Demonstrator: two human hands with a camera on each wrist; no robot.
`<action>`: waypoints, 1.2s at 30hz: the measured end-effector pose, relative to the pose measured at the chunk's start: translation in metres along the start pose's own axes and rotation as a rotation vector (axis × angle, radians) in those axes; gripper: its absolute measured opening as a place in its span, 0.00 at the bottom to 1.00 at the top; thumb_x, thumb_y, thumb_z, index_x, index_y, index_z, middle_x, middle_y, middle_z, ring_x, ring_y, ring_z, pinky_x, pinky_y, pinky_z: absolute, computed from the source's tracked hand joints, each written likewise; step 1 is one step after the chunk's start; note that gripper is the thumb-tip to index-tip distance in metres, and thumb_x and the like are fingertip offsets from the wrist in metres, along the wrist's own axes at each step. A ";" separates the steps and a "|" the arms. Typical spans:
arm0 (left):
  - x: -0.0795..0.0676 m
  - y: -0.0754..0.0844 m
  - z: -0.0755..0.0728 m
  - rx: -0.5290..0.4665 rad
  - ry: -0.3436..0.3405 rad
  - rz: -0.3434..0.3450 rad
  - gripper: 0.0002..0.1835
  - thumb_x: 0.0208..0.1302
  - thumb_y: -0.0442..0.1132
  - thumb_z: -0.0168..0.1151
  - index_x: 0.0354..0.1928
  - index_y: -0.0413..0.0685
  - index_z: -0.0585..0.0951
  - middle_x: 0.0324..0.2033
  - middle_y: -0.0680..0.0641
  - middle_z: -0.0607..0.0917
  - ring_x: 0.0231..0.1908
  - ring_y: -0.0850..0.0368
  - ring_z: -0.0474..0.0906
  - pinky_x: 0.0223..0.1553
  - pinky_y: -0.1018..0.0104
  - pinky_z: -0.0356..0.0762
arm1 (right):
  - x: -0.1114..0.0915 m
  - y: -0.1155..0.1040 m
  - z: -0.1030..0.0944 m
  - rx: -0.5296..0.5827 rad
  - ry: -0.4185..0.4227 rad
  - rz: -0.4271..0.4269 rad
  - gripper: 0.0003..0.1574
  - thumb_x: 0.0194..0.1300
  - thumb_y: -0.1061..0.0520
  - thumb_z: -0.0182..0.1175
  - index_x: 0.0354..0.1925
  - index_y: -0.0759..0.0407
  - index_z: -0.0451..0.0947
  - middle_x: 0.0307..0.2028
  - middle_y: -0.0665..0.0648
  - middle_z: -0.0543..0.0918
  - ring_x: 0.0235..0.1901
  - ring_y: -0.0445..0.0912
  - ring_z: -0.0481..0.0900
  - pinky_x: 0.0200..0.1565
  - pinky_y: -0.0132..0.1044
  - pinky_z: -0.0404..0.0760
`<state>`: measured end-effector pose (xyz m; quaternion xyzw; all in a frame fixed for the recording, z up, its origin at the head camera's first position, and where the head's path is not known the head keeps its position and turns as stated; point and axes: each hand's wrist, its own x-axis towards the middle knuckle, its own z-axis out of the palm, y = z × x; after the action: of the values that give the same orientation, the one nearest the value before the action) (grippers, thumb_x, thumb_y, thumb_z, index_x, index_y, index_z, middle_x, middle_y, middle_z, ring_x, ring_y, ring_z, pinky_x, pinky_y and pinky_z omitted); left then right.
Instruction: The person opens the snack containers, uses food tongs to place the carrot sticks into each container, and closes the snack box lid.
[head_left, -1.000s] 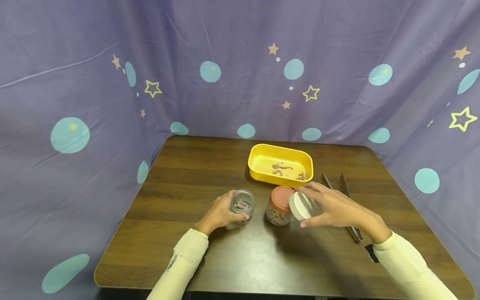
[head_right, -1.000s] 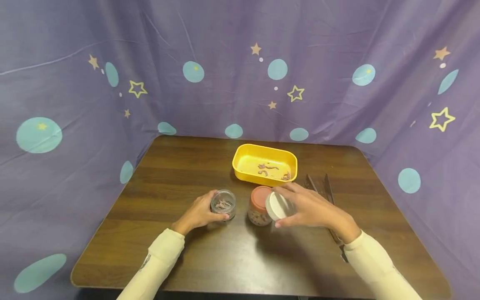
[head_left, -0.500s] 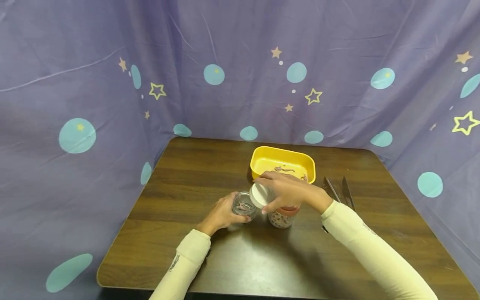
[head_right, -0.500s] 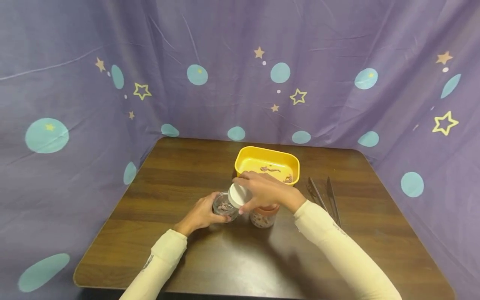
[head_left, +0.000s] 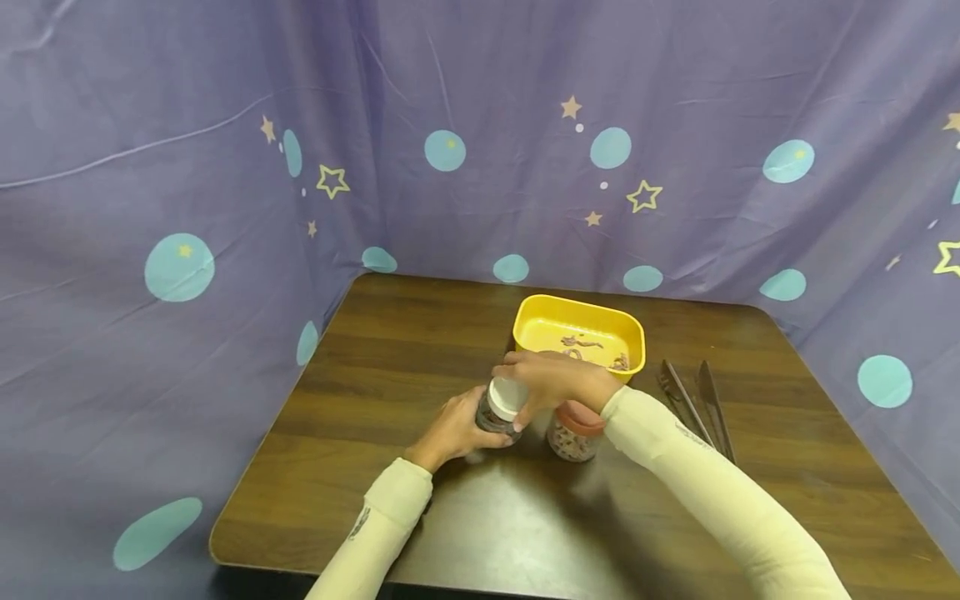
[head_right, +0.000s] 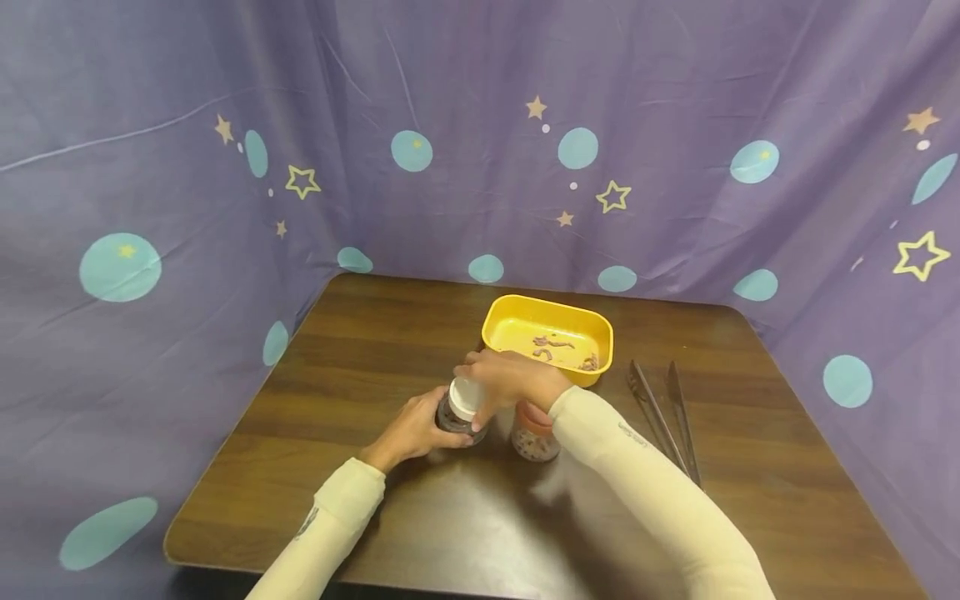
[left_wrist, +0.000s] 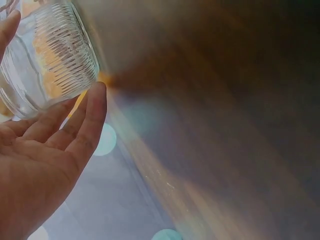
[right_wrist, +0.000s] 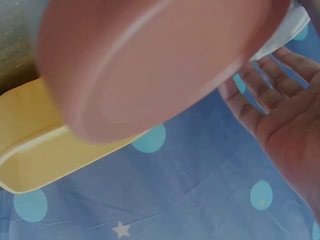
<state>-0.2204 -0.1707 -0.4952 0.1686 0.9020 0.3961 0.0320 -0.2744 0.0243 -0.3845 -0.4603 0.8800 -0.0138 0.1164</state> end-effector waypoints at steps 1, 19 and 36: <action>0.000 0.000 0.000 -0.002 0.001 0.000 0.47 0.50 0.52 0.81 0.68 0.42 0.70 0.57 0.43 0.83 0.54 0.47 0.81 0.58 0.50 0.78 | 0.003 0.000 0.001 -0.010 -0.015 -0.006 0.50 0.48 0.39 0.80 0.66 0.52 0.74 0.55 0.53 0.78 0.45 0.44 0.79 0.46 0.38 0.82; 0.002 0.003 0.005 -0.034 0.019 -0.057 0.52 0.48 0.56 0.81 0.70 0.40 0.67 0.50 0.43 0.84 0.49 0.49 0.82 0.53 0.53 0.80 | 0.022 -0.019 0.011 -0.162 -0.122 0.005 0.60 0.45 0.39 0.81 0.72 0.55 0.69 0.63 0.54 0.77 0.58 0.47 0.77 0.59 0.39 0.80; 0.005 0.004 0.003 0.028 -0.004 -0.041 0.47 0.43 0.53 0.84 0.63 0.40 0.72 0.46 0.46 0.85 0.43 0.53 0.81 0.46 0.57 0.81 | 0.019 -0.024 0.017 -0.192 -0.087 0.010 0.51 0.44 0.35 0.80 0.61 0.59 0.77 0.54 0.55 0.79 0.48 0.48 0.78 0.53 0.36 0.80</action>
<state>-0.2233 -0.1638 -0.4940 0.1512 0.9106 0.3825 0.0394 -0.2617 -0.0037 -0.4016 -0.4649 0.8738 0.0912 0.1099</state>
